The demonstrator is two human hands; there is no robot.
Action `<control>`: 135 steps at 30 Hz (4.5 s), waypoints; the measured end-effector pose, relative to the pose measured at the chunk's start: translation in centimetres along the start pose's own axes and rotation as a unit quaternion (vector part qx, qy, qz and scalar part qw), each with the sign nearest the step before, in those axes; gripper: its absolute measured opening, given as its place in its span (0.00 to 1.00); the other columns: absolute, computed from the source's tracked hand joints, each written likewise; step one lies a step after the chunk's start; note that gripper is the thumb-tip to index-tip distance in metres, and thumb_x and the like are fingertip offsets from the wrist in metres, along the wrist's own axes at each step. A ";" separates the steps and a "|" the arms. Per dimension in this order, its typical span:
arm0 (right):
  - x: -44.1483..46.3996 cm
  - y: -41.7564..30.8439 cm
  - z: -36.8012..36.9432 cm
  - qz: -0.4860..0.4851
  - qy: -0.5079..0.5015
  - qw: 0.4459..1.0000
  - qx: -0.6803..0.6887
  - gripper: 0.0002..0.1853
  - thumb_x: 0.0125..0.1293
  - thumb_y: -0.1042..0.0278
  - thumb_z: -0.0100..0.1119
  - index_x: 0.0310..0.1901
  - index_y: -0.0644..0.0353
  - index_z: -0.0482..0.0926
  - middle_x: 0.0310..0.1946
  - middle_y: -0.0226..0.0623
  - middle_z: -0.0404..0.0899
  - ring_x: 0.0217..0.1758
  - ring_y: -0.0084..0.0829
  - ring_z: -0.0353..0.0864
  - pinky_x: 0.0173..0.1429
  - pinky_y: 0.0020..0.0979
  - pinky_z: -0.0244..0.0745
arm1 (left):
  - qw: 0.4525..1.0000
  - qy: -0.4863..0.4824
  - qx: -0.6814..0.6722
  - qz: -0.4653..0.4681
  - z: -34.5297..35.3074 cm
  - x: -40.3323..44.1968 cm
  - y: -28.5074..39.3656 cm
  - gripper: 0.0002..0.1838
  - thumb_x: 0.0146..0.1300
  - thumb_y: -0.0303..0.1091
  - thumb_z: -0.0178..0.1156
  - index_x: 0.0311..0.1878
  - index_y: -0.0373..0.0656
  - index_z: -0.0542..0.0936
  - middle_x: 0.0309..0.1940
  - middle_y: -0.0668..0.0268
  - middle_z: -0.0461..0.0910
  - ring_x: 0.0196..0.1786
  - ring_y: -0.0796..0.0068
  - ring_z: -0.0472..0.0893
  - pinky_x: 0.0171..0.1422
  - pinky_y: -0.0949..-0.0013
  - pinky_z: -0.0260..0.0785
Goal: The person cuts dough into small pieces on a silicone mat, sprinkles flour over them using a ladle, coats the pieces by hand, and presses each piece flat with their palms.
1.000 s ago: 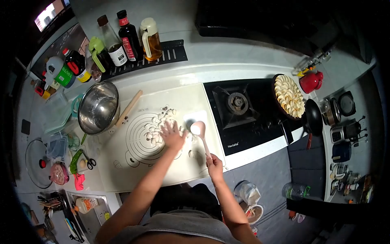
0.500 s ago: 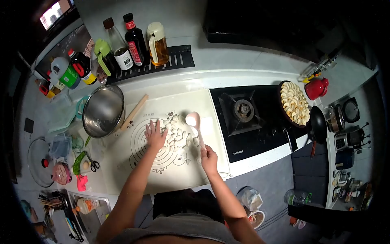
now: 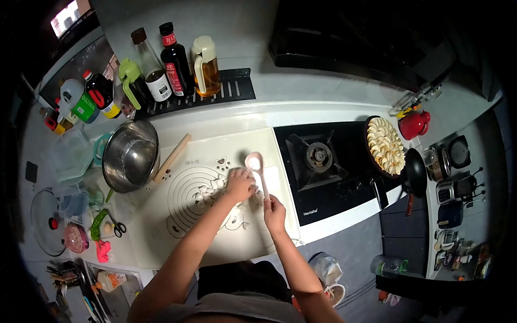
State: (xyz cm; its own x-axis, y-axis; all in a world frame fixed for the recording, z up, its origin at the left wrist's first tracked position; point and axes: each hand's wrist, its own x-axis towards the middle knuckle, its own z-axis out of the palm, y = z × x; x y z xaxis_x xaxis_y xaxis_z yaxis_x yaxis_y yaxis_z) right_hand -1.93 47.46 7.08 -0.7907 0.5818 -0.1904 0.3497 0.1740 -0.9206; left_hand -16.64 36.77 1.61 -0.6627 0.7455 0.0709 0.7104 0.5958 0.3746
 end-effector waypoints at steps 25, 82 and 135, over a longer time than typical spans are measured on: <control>-9.8 -0.2 -3.6 0.005 -0.108 0.994 -0.028 0.13 0.72 0.68 0.53 0.51 0.67 0.79 0.21 0.22 0.69 0.24 0.15 0.63 0.29 0.21 0.62 | 0.998 0.051 -0.011 -0.042 3.1 -16.2 5.9 0.33 0.56 0.49 0.64 0.66 0.54 0.72 0.72 0.53 0.58 0.72 0.42 0.57 0.73 0.38 0.47; -7.3 3.1 -6.5 0.089 -0.008 0.981 0.174 0.12 0.73 0.65 0.53 0.50 0.64 0.78 0.20 0.20 0.67 0.20 0.12 0.59 0.23 0.18 0.53 | 0.984 0.020 0.049 -0.173 4.8 -6.4 9.2 0.38 0.60 0.63 0.53 0.72 0.62 0.63 0.75 0.47 0.47 0.77 0.41 0.46 0.72 0.30 0.40; -6.6 0.5 -1.8 -0.009 -0.052 0.997 -0.052 0.14 0.72 0.66 0.53 0.50 0.68 0.79 0.20 0.36 0.73 0.24 0.20 0.69 0.31 0.25 0.69 | 0.926 0.071 0.020 -0.371 -0.8 -3.3 -4.4 0.39 0.64 0.62 0.50 0.73 0.52 0.61 0.75 0.48 0.49 0.75 0.33 0.44 0.74 0.36 0.40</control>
State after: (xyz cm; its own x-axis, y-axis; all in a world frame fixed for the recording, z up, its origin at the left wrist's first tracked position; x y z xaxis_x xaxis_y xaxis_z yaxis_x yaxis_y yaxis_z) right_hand 4.37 45.13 8.54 -0.8435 0.4927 -0.2139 0.3808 0.2678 -0.8850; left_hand -17.81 31.43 0.46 -0.9941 0.0818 -0.0714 0.0534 0.9407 0.3349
